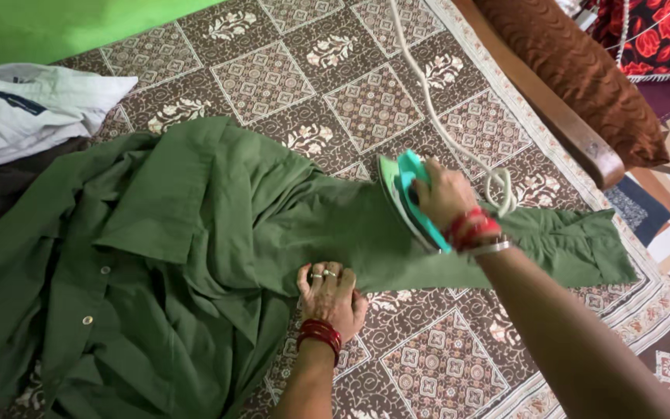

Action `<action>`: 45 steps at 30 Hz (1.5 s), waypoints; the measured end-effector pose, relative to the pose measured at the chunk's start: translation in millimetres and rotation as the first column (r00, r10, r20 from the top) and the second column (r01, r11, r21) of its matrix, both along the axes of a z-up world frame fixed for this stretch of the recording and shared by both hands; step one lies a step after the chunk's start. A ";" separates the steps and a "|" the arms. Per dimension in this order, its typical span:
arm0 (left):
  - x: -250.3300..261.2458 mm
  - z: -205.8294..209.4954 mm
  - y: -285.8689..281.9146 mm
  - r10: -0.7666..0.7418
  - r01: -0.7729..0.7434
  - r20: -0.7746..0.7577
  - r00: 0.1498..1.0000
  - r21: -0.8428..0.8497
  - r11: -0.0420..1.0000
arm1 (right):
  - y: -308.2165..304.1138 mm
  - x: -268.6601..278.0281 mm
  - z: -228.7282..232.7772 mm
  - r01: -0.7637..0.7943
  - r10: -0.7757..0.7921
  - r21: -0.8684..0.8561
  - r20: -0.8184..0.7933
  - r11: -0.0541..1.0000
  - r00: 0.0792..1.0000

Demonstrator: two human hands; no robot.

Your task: The person irons a green long-sleeved shirt laid out on a patterned bedspread. They smooth the sleeves and body with their hands, then use a teal electric iron to press the fabric, moving the iron back and forth across the shirt's surface.

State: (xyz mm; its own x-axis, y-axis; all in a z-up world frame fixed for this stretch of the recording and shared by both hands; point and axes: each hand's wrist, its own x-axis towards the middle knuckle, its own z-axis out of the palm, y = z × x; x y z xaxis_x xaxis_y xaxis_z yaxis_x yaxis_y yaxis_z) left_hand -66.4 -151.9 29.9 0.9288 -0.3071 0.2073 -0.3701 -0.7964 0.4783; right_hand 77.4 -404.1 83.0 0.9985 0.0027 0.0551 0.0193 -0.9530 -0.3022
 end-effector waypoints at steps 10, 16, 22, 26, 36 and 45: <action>-0.9 3.8 0.2 0.008 -0.006 0.029 1.000 -0.064 0.998 | 11.4 -72.6 26.3 0.041 0.004 0.113 -0.373 0.993 0.928; -8.2 4.0 11.4 0.067 -0.065 0.098 0.993 -0.022 0.998 | 21.7 -96.5 26.4 -0.088 0.085 0.016 -0.452 0.996 0.888; -31.5 -4.3 61.3 0.120 -0.130 0.095 0.988 0.106 0.986 | 75.3 -51.7 18.7 -0.324 0.321 0.053 0.053 0.945 0.945; -26.6 -12.9 57.2 0.150 -0.145 -0.018 0.989 0.166 0.975 | 97.5 2.1 15.1 -0.069 0.053 -0.038 -0.325 0.997 0.944; -31.5 -5.2 60.6 0.211 -0.212 0.021 0.977 0.057 0.976 | 87.7 -67.7 17.9 -0.308 0.293 0.018 -0.368 0.951 0.882; -30.1 1.2 63.4 0.121 -0.122 0.184 0.975 -0.001 0.992 | 106.4 -33.6 37.3 -0.192 0.205 0.117 -0.109 0.974 0.973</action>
State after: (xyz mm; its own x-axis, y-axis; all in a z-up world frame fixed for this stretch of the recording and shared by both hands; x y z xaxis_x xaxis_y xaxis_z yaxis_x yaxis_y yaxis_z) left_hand -96.4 -88.5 31.2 0.9056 -0.1972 0.3756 -0.3512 -0.8451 0.4030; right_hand 43.7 -297.6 120.4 0.9779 0.2023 -0.0536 0.1629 -0.8966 -0.4119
